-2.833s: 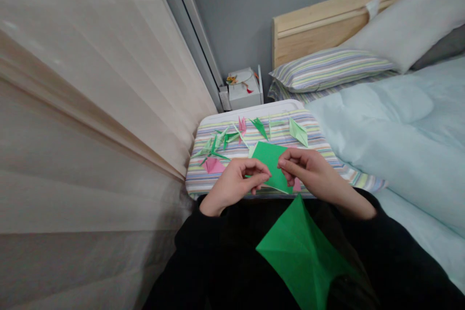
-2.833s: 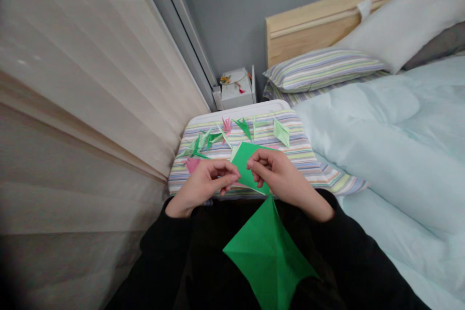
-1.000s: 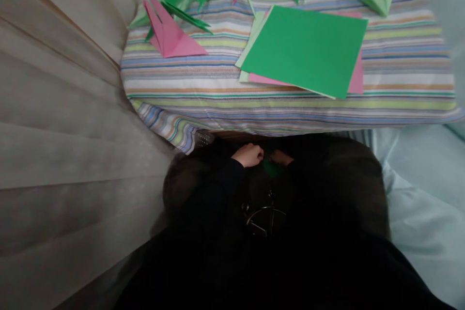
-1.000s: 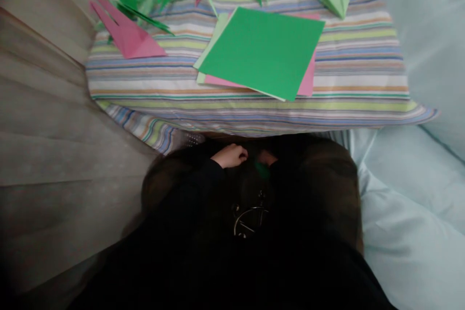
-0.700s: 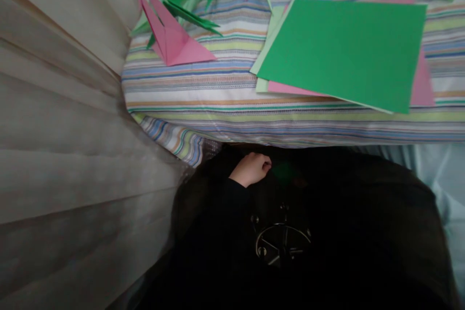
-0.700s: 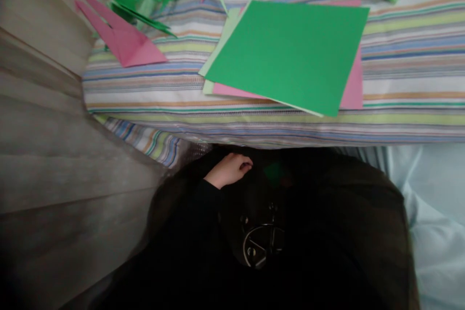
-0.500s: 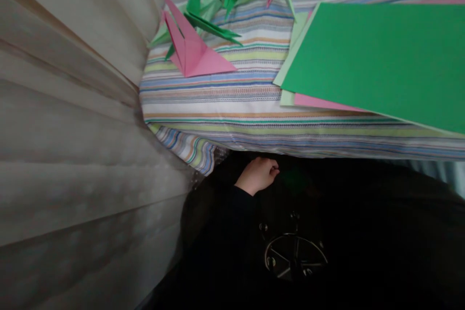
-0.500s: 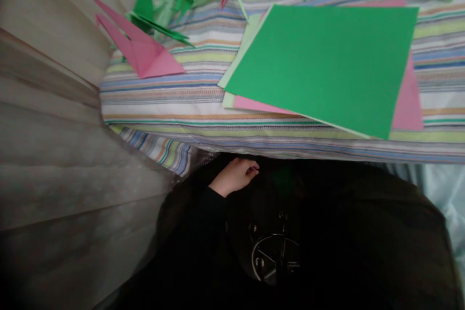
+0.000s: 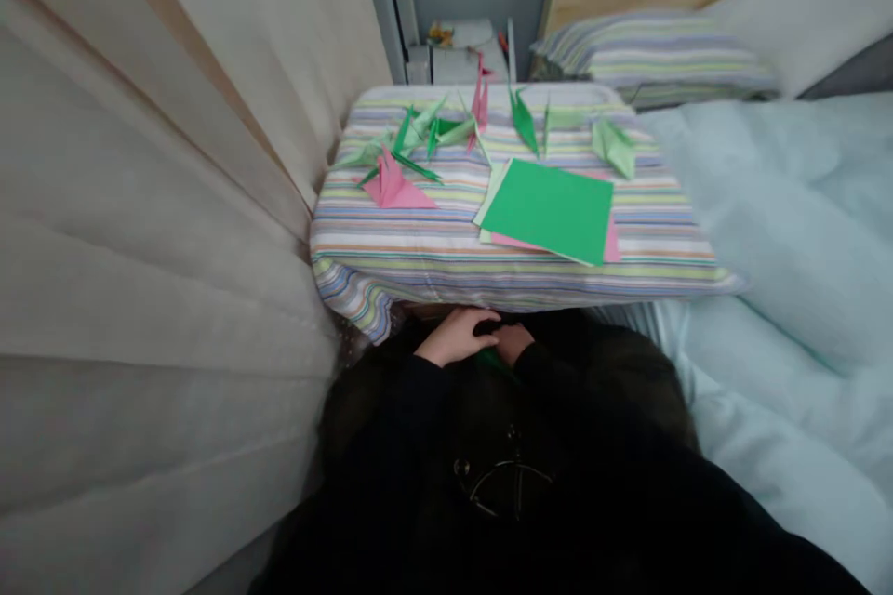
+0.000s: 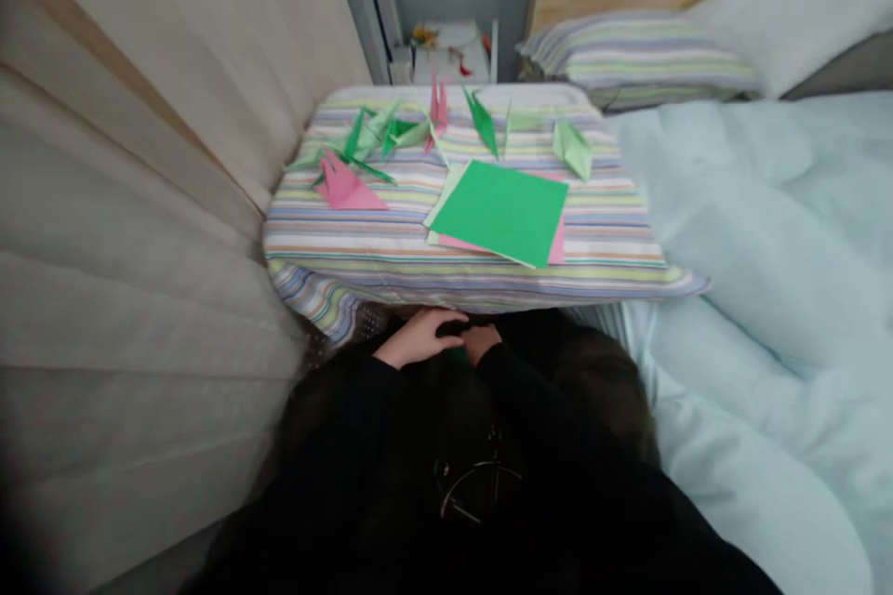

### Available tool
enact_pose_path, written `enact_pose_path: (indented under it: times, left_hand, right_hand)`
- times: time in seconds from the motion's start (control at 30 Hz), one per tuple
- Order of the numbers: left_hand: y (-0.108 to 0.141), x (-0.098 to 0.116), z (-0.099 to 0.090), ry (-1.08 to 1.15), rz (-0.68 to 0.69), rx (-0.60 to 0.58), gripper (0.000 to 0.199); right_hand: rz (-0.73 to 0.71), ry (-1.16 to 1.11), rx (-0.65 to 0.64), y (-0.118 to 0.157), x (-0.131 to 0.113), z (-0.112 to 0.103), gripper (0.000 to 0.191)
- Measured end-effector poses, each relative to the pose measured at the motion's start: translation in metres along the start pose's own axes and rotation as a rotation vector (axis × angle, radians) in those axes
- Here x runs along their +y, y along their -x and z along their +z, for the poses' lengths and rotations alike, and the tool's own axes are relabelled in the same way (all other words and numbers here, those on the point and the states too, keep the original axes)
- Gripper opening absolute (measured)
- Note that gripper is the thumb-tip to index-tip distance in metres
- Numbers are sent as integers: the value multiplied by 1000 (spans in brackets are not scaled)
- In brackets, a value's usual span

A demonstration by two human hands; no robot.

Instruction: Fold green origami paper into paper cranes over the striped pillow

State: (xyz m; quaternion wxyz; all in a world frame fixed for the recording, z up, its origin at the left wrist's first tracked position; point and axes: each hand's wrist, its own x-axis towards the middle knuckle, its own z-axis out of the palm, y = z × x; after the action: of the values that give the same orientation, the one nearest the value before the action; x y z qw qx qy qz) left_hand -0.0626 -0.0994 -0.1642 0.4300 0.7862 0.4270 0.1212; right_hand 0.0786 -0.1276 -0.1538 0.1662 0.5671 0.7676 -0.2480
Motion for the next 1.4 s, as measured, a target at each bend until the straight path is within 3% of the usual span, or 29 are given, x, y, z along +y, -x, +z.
enact_pose_path:
  times: [0.03, 0.1, 0.2, 0.3, 0.43, 0.53, 0.57, 0.63, 0.7, 0.8, 0.93, 1.07, 1.27, 1.4]
  left_hand:
    - [8, 13, -8, 12, 44, -5, 44]
    - [23, 43, -24, 116, 179, -79, 60]
    - [40, 93, -50, 343, 278, -142, 72]
    - [41, 142, -83, 318, 281, -105, 70]
    - [17, 187, -138, 78, 212, 121, 45]
    - [-18, 198, -177, 99, 247, 110, 18]
    - [-32, 197, -188, 145, 256, 117, 18]
    - [-61, 192, -201, 224, 243, 132, 19]
    - [-90, 182, -206, 308, 203, 169, 23]
    - [-126, 168, -203, 465, 135, 164, 34]
    - [-155, 155, -195, 507, 100, 179, 51]
    - [-162, 144, -191, 606, 56, 156, 57]
    - [-155, 134, -198, 759, -1, 69, 55]
    - [-153, 136, -202, 822, -21, 48, 56]
  right_hand:
    - [-62, 28, 10, 19, 4, -15, 35]
    - [-182, 73, 55, 59, 10, -47, 18]
    - [-353, 97, 169, 115, 20, -96, 27]
    - [-563, 54, 429, 152, 35, -150, 22]
    - [-607, -48, 723, 156, 55, -226, 19]
    - [-653, -250, 851, 133, 73, -269, 16]
    - [-634, -351, 867, 122, 81, -278, 24]
    - [-530, -589, 823, 100, 100, -287, 51]
    - [-413, -752, 718, 79, 120, -287, 60]
    - [-422, -863, 623, 55, 141, -280, 35]
    - [-241, -773, 845, 38, 143, -273, 20]
    - [-158, -741, 898, 30, 138, -274, 23]
    - [-244, -877, 703, 21, 150, -285, 39]
    - [-199, -1081, 645, 17, 151, -287, 40]
